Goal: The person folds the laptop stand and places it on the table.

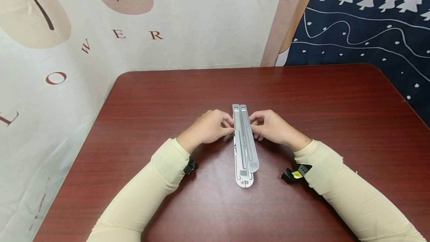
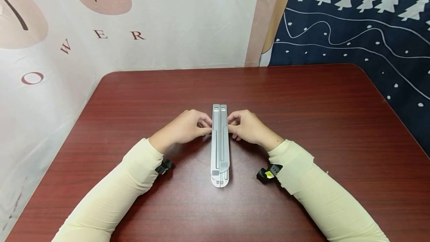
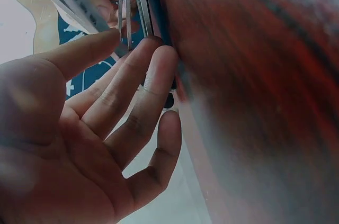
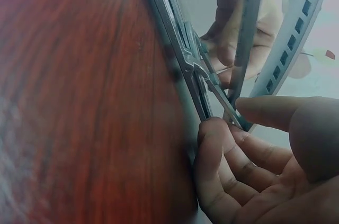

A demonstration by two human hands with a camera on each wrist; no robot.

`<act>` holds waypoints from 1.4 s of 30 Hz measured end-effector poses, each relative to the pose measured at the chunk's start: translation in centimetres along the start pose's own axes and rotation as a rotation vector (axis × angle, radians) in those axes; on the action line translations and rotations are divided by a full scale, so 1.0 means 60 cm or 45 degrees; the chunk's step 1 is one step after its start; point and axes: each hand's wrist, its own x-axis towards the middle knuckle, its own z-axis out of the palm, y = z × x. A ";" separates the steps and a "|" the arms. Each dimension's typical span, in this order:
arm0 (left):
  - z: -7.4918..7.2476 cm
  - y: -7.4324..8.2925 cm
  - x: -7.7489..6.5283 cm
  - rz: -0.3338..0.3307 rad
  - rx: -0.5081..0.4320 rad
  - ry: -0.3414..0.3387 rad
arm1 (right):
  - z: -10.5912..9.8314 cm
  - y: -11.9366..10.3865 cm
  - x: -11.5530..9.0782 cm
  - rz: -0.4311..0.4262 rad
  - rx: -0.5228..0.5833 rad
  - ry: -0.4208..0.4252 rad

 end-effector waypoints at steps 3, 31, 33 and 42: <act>0.002 -0.001 0.000 0.005 0.002 0.002 | 0.000 -0.002 -0.001 0.000 -0.029 0.001; 0.023 0.014 -0.018 0.080 0.344 0.004 | -0.004 0.000 -0.017 -0.209 -0.582 -0.123; 0.025 0.015 -0.019 0.089 0.349 0.003 | -0.003 0.001 -0.020 -0.212 -0.597 -0.129; 0.030 0.015 -0.019 0.107 0.373 0.012 | -0.002 0.004 -0.026 -0.209 -0.615 -0.128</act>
